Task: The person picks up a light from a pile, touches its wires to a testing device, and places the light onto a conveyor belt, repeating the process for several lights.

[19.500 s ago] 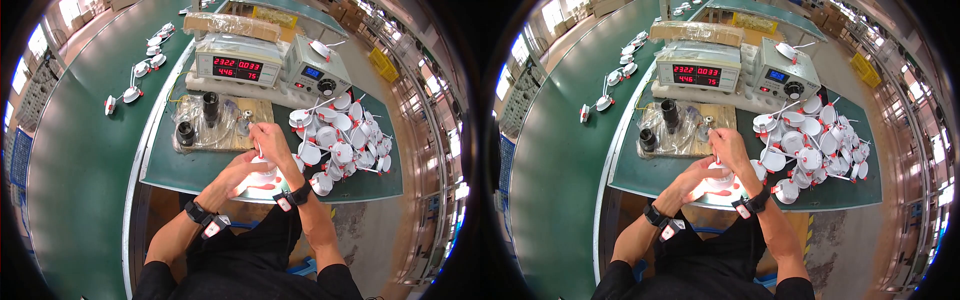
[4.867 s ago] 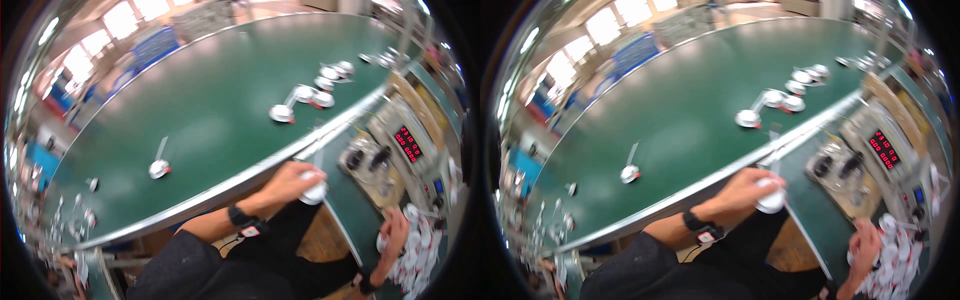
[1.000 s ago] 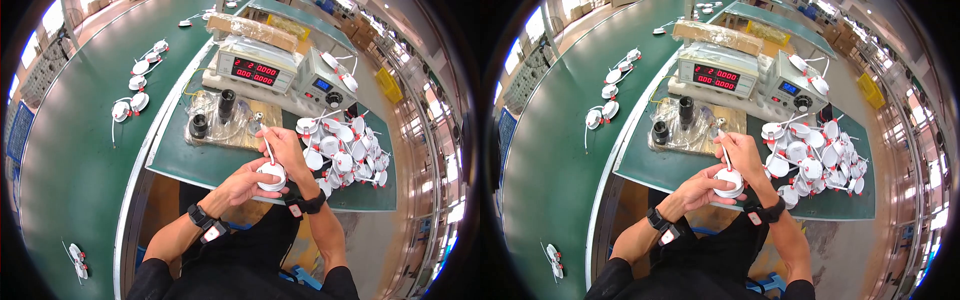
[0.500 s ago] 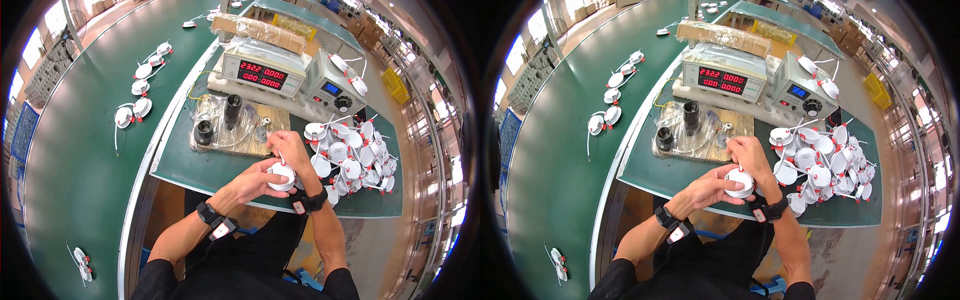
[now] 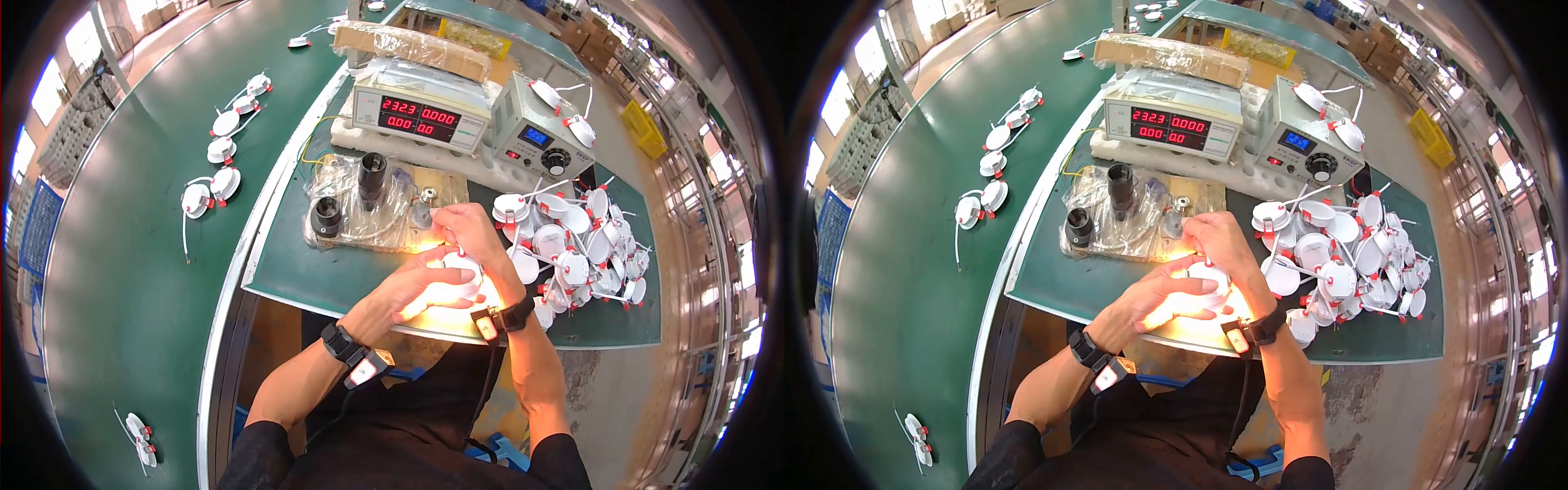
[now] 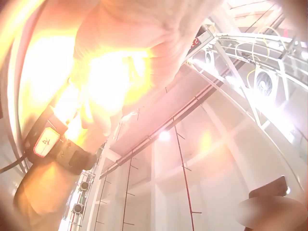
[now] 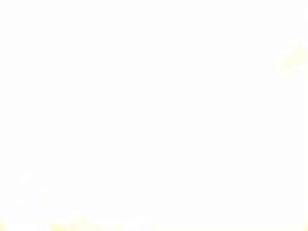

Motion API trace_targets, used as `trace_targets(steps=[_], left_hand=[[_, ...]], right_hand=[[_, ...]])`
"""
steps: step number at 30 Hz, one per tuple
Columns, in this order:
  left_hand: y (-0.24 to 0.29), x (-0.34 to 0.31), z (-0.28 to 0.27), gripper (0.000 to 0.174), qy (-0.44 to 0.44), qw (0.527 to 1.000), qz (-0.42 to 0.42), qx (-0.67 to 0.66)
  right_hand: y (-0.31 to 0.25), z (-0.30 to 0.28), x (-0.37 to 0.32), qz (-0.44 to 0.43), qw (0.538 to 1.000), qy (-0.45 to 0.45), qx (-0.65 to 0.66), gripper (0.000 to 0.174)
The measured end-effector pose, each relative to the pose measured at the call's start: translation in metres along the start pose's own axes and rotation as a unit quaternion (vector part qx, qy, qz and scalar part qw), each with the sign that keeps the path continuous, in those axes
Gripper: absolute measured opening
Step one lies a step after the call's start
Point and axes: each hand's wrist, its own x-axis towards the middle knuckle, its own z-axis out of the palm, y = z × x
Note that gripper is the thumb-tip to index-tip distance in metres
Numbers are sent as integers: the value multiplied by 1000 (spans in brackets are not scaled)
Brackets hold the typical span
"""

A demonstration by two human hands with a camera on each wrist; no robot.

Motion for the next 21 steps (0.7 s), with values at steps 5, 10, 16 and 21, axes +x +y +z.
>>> trace_targets(steps=[5,10,16,21], left_hand=[[1,2,-5,51,-11,999,-14,35],[0,5,-7,51,-21,997,-5,76],[-5,9,-17,51,-25,998,-6,56],[-5,11,-18,51,-28,997,-11,69]], right_hand=[[-1,2,-3,-2,1000,6,-17,32],[-1,5,-4,2,1000,15,7,33],[-2,5,-6,-2,1000,21,-5,34],[0,5,-5,-4,999,27,-17,33]])
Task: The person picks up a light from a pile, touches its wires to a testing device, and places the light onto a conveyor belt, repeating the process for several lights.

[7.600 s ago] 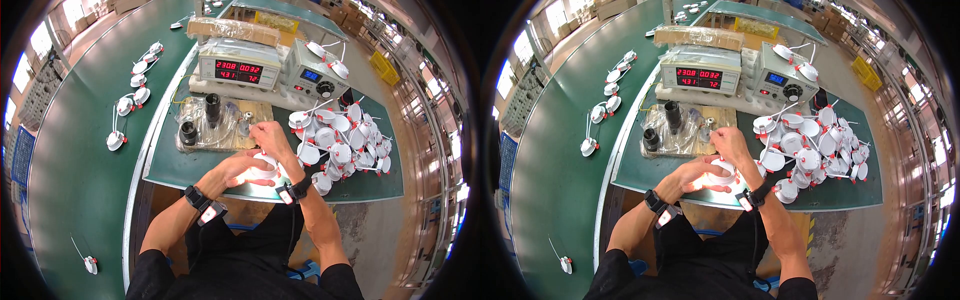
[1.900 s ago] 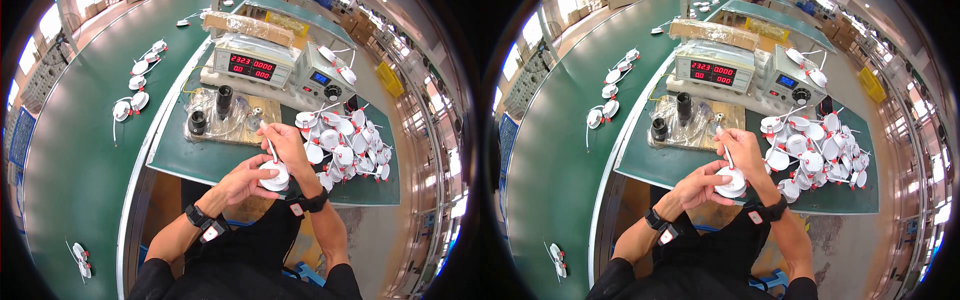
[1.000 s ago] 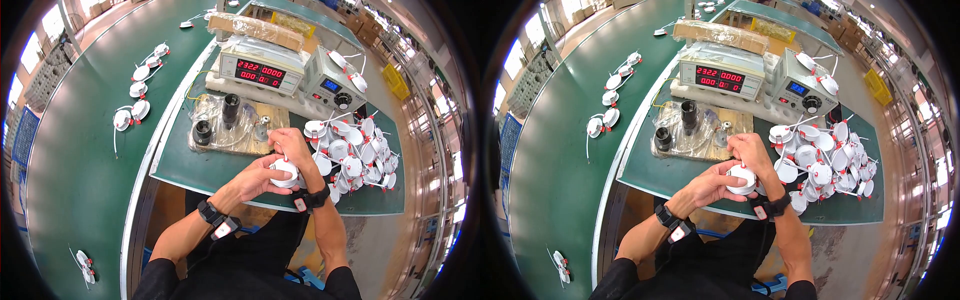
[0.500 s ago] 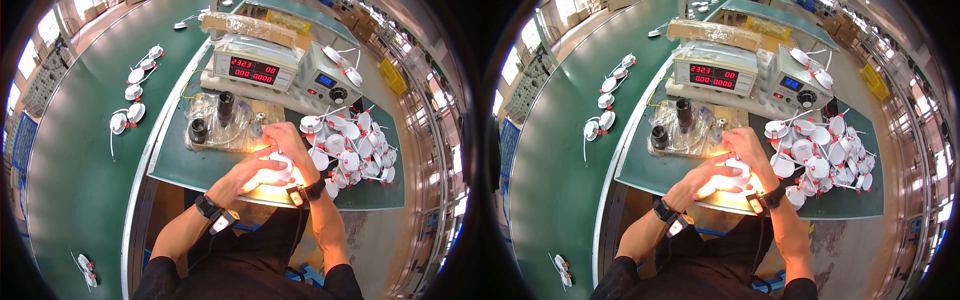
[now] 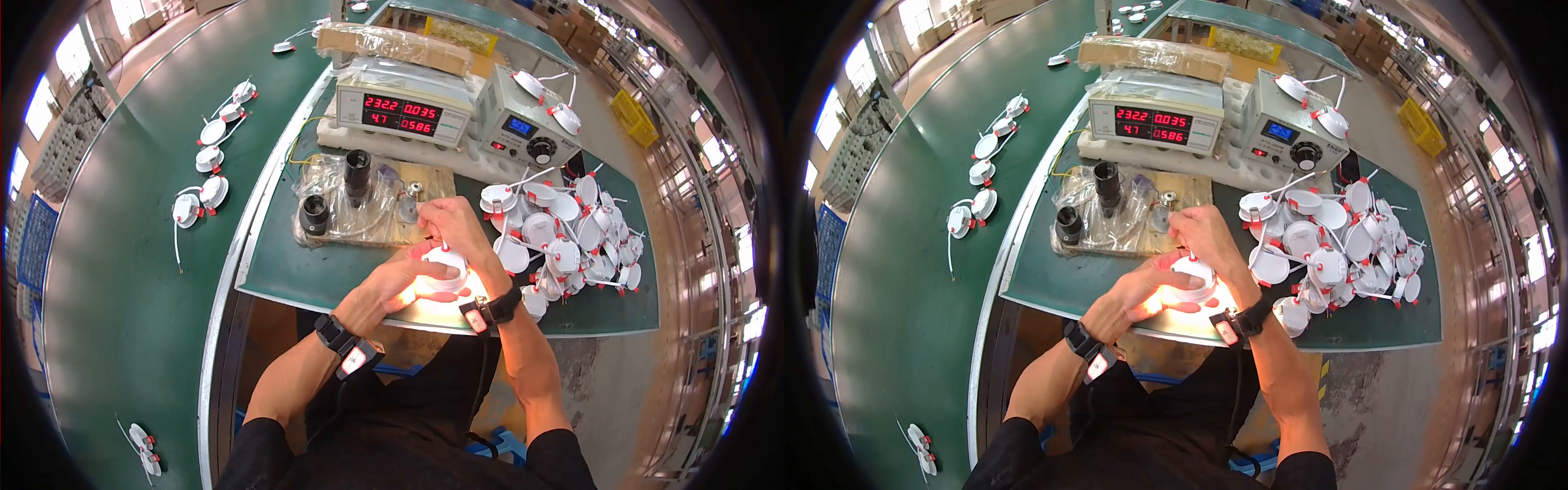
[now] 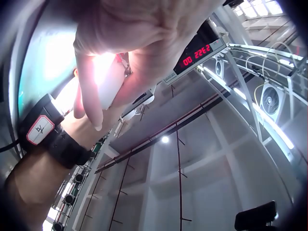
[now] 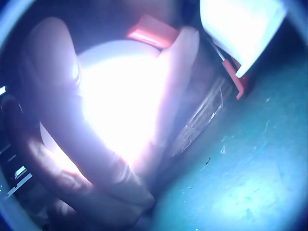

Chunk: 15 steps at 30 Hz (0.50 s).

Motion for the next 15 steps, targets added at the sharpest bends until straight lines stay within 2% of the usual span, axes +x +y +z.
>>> trace_targets(steps=[8,11,15], left_hand=[[-1,1,4,48,22,999,-5,27],[11,-4,9,49,4,999,-35,22],[11,-3,5,50,-3,998,-28,48]], right_hand=[[-4,1,-3,8,1000,7,6,32],[-6,2,-4,7,1000,7,5,32],[-3,3,-2,3,1000,7,-7,34]])
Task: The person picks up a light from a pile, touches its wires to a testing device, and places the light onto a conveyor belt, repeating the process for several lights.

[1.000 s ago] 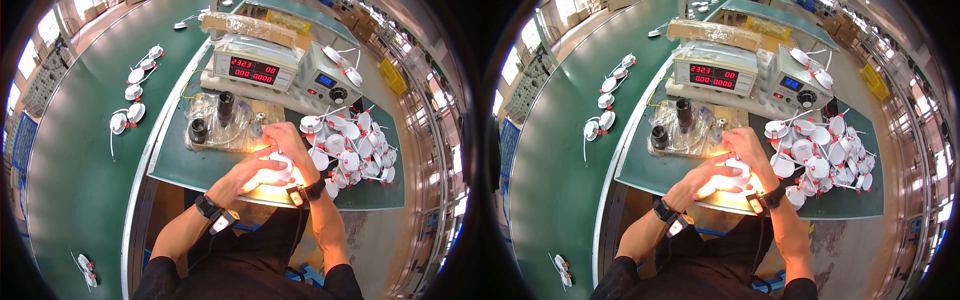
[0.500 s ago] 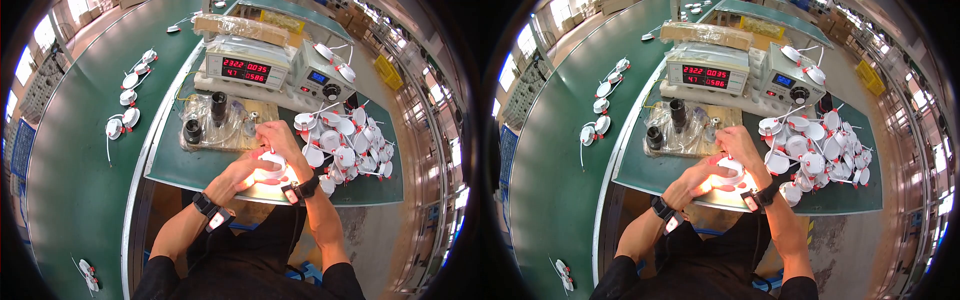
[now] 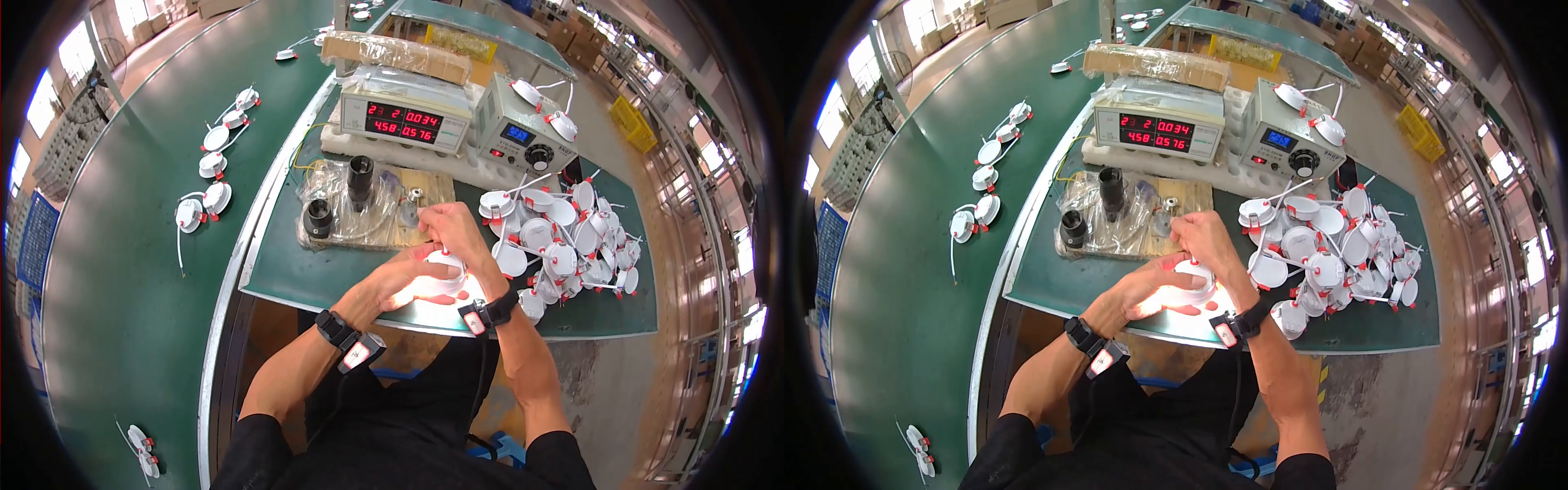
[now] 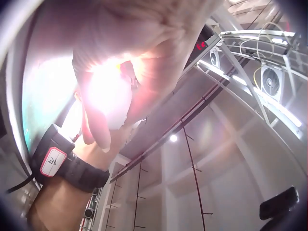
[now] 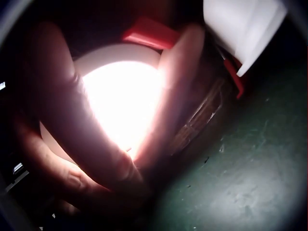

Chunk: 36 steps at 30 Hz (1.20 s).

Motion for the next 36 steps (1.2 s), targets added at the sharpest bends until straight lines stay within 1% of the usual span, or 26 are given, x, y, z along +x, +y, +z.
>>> trace_targets(steps=[5,13,16,19,36], left_hand=[[-3,1,-7,51,-18,1000,5,-4],[-3,2,-5,50,-14,1000,5,-7],[-4,2,-6,49,-13,1000,5,-7],[-5,3,-7,49,-13,1000,6,-8],[-7,2,-5,49,-19,999,14,-21]], right_hand=[[2,1,-1,1,1000,7,-2,34],[3,0,0,-8,1000,9,8,32],[5,0,2,-11,1000,-1,-4,35],[2,1,0,-3,1000,10,12,31],[2,-1,-2,-1,1000,9,4,34]])
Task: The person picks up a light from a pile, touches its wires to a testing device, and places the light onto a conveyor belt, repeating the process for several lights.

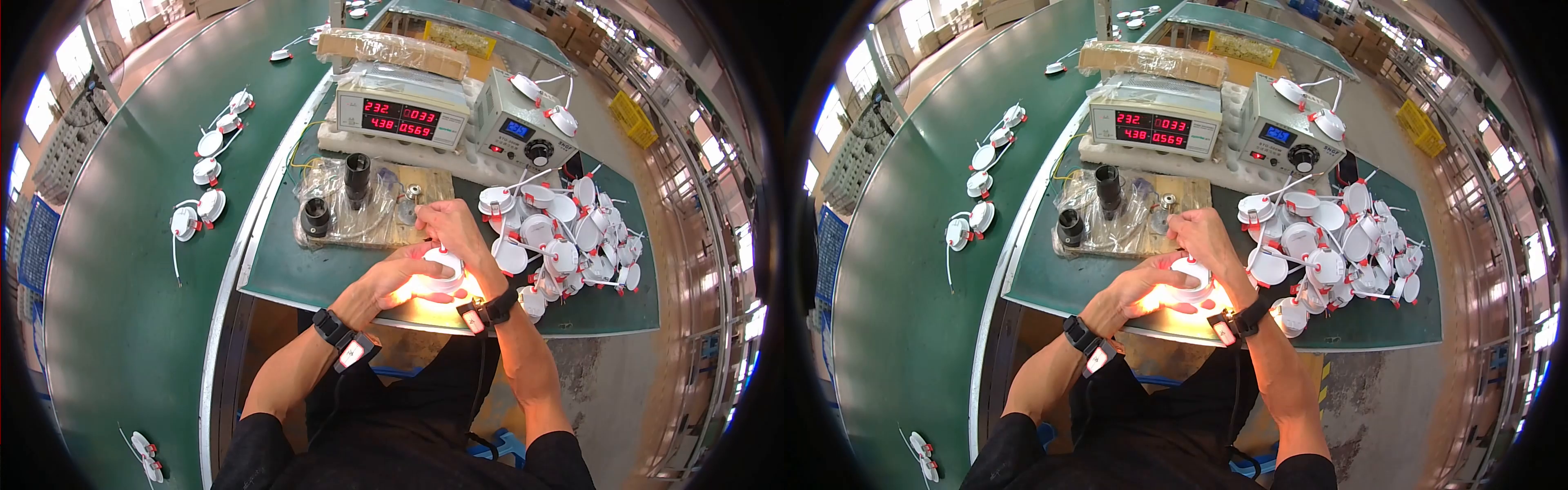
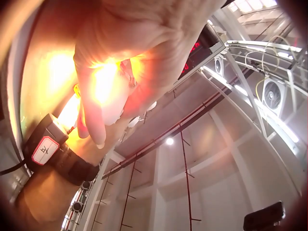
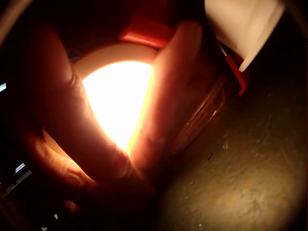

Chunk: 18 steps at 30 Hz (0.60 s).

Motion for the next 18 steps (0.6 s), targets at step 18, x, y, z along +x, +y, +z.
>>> trace_targets(steps=[18], left_hand=[[-1,-2,5,43,0,1000,3,5]], right_hand=[[2,-2,1,7,1000,-3,4,33]])
